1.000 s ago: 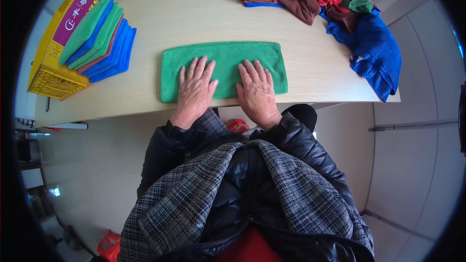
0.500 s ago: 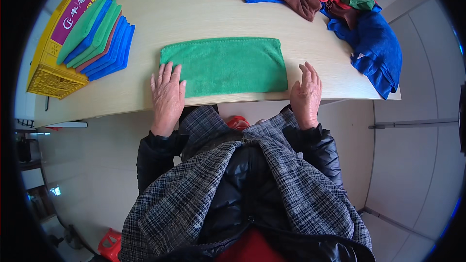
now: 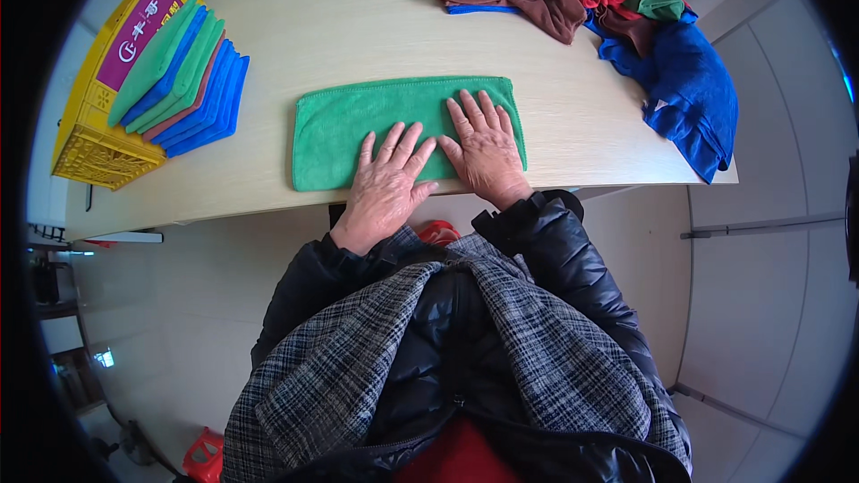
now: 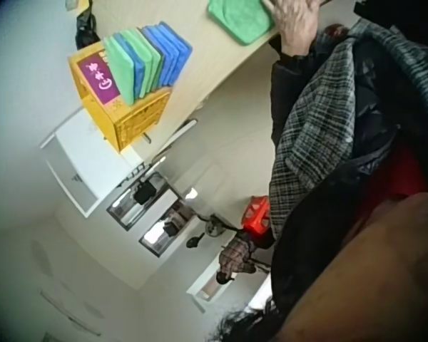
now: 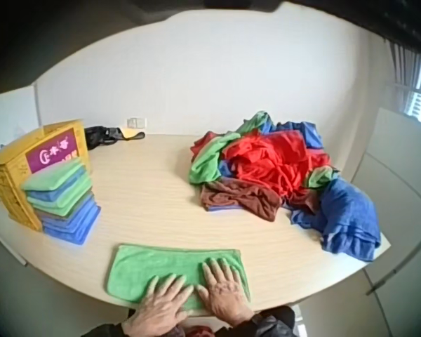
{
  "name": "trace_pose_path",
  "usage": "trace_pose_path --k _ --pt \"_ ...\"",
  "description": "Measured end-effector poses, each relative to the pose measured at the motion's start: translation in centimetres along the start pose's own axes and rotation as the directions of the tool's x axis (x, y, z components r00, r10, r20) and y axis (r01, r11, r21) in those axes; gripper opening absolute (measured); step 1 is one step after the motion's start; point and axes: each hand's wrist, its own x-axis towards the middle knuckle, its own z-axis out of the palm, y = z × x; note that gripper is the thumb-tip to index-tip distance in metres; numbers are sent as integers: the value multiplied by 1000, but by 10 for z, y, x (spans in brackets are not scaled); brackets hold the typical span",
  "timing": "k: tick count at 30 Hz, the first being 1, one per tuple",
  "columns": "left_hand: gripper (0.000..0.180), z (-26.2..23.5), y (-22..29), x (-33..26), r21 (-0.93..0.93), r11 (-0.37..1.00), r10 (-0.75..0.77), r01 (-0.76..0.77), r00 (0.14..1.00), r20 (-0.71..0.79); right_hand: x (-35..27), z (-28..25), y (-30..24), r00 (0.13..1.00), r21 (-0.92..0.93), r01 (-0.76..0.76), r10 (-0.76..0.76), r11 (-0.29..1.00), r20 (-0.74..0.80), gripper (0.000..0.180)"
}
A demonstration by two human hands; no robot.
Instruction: Fold green towels into rectangles and stack them on a workbench.
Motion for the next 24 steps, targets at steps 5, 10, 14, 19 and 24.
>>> trace_pose_path --k 5,10,14,19,24 --pt "55 -16 -23 -9 -49 997 -64 64 998 8 0 -6 17 999 96 48 -48 994 -6 58" --pt "49 -30 -38 6 -102 992 -78 74 996 -38 -7 -20 9 999 172 26 -22 985 -24 57" --pt "47 -22 -30 37 -71 995 66 -67 998 -18 -27 -36 -25 990 170 132 -123 977 -61 55" --pt "47 -4 -26 76 -44 985 169 -165 978 126 -52 -44 -20 973 187 232 -229 955 -36 47" --pt "49 1 -17 83 9 995 95 -97 983 156 -62 -52 -7 932 214 355 -364 910 0 38"
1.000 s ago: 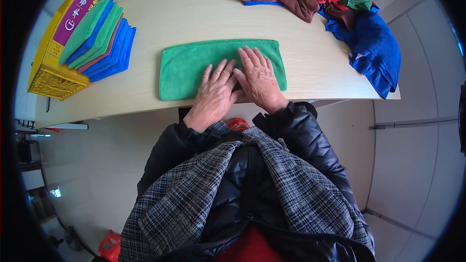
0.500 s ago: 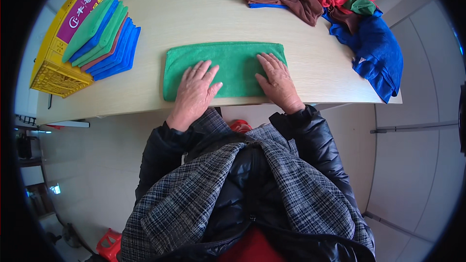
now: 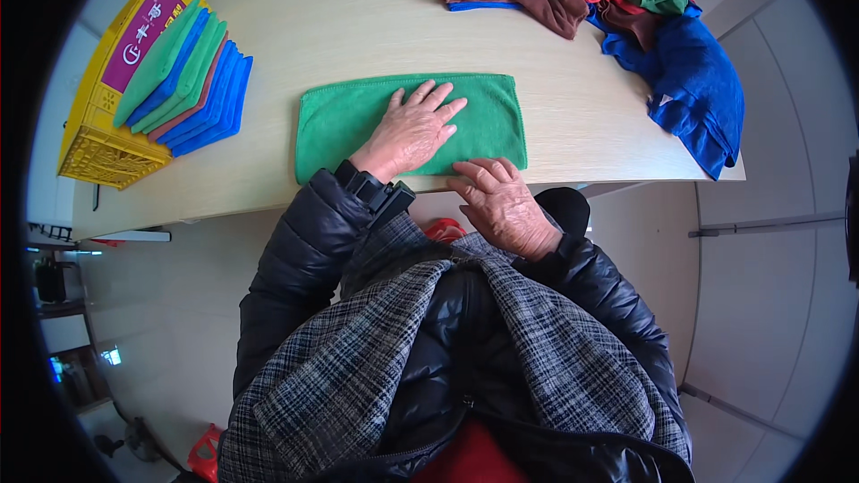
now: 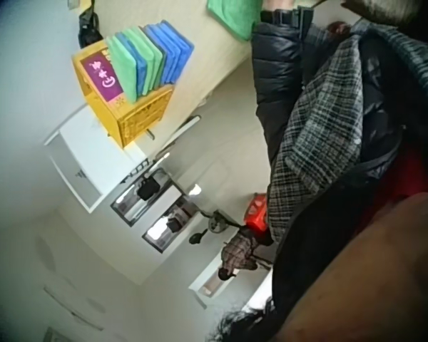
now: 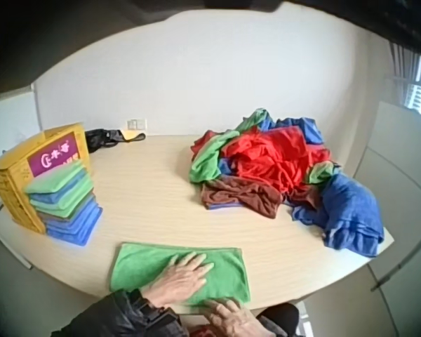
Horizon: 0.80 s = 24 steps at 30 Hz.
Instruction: Fold green towels into rectangles and stack them on a workbench.
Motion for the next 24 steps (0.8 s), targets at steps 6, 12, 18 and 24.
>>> trace_pose_path --k 6,12,18,24 --pt "50 14 1 -6 -21 1000 5 -7 994 -113 19 -6 18 949 210 -308 285 928 132 44" --pt "52 23 12 -18 -21 998 -63 61 991 -122 54 36 54 912 -47 -358 339 932 -231 54" --pt "55 19 -20 -57 16 958 -281 286 949 -145 55 43 61 913 -198 -407 390 892 -118 62" --pt "56 8 -62 -99 74 889 -434 452 884 -174 56 42 60 918 -234 -396 379 888 -117 61"
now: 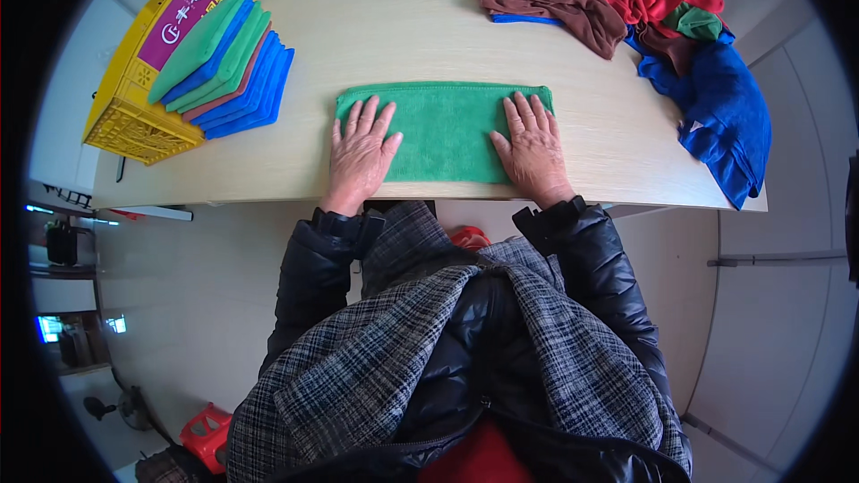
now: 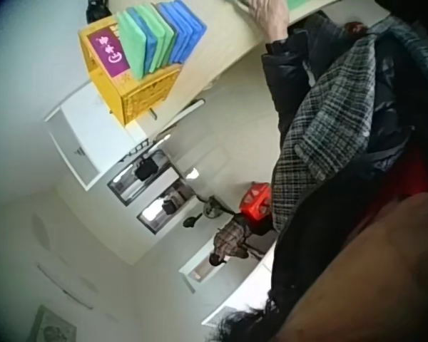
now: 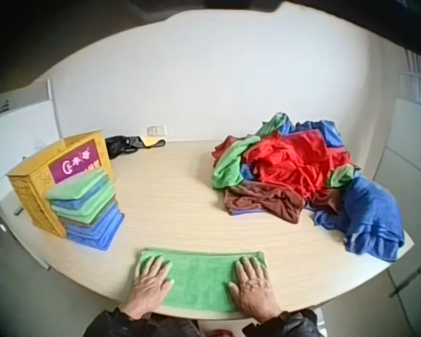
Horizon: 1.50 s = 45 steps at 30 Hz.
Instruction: Fold green towels into rectangles and stack them on a workbench.
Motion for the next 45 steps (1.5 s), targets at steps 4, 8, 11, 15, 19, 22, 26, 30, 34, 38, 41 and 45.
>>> trace_pose_path --k 4,8,11,15,19,22,26,30,34,38,41,45 --pt "57 3 -25 -2 -41 995 -90 90 996 -10 2 -1 0 1000 0 -3 3 1000 -1 61" --pt "56 1 -24 -1 55 989 -135 139 988 -76 7 -8 -4 997 8 -30 29 1000 65 61" --pt "56 -13 17 8 13 1000 23 -22 998 -66 15 -11 -31 996 57 51 -55 997 72 60" --pt "55 8 41 26 -91 980 176 -179 984 -38 28 8 -54 983 148 150 -163 978 81 61" --pt "53 14 36 30 -77 979 182 -189 979 -89 34 17 -45 991 50 115 -118 992 57 62" --pt "56 15 31 32 -60 990 126 -129 991 -48 34 16 -37 995 32 68 -70 997 66 62" --pt "58 14 17 35 0 1000 25 -25 1000 -17 29 14 -21 998 19 14 -15 1000 61 63" --pt "60 14 -6 29 13 997 -72 72 997 -27 22 10 0 999 -12 -30 31 999 36 65" --pt "61 18 -26 24 14 992 -125 125 992 -34 15 7 13 995 -14 -91 92 996 45 66" --pt "63 24 -42 19 -38 989 -147 146 988 -47 9 3 22 988 -12 -145 146 989 51 66" --pt "63 20 -43 13 -43 984 -173 171 984 -47 4 -3 28 984 -21 -167 168 986 56 66" --pt "61 8 -29 5 18 985 -172 174 981 -87 0 -11 23 985 -58 -164 167 985 47 65"
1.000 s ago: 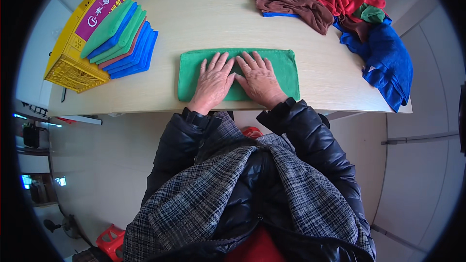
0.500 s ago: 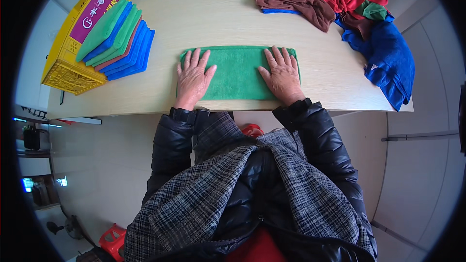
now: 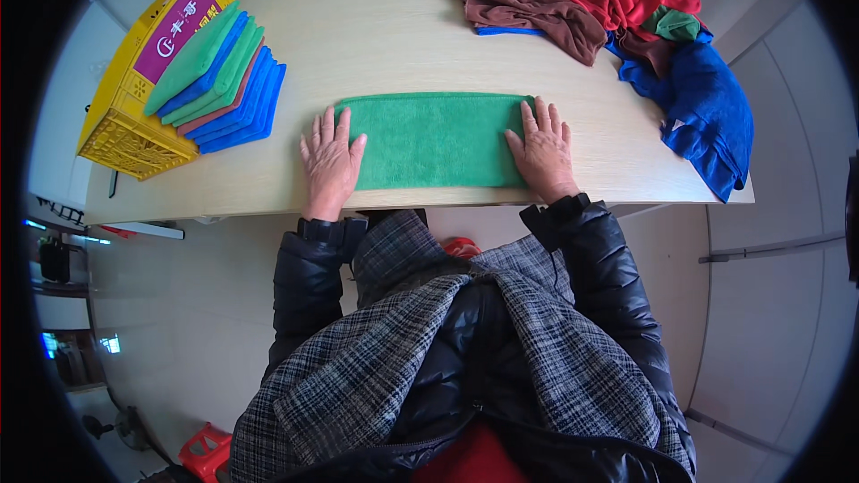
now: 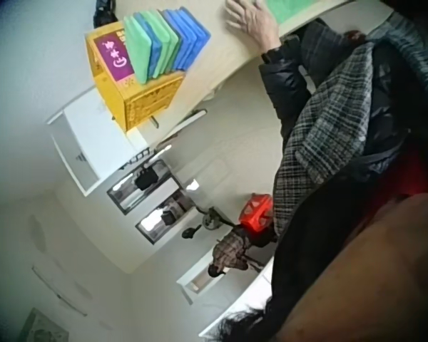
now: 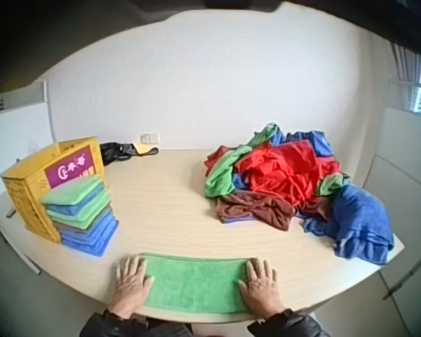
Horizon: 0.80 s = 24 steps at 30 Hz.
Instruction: Fold green towels into rectangles and stack them on a workbench.
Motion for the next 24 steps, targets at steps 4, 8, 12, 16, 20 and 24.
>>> trace_pose_path --k 4,8,12,16,20,24 --pt "58 -21 61 -6 -10 981 195 -196 978 -79 -6 -9 -40 996 -10 90 -90 996 -24 63" --pt "56 -3 93 4 -117 930 348 -347 937 -14 -9 1 -65 976 60 217 -217 974 -7 62" --pt "55 3 95 5 -159 915 378 -372 926 10 -13 8 -62 966 57 256 -257 965 18 61" --pt "56 7 96 5 -186 908 378 -377 925 -28 -10 7 -60 966 58 257 -259 965 25 60" --pt "55 1 94 2 -169 921 345 -351 936 -67 -6 5 -69 966 70 252 -255 965 38 60" --pt "55 4 90 -3 -144 926 344 -348 937 -55 -5 8 -77 956 104 292 -293 951 -5 60"
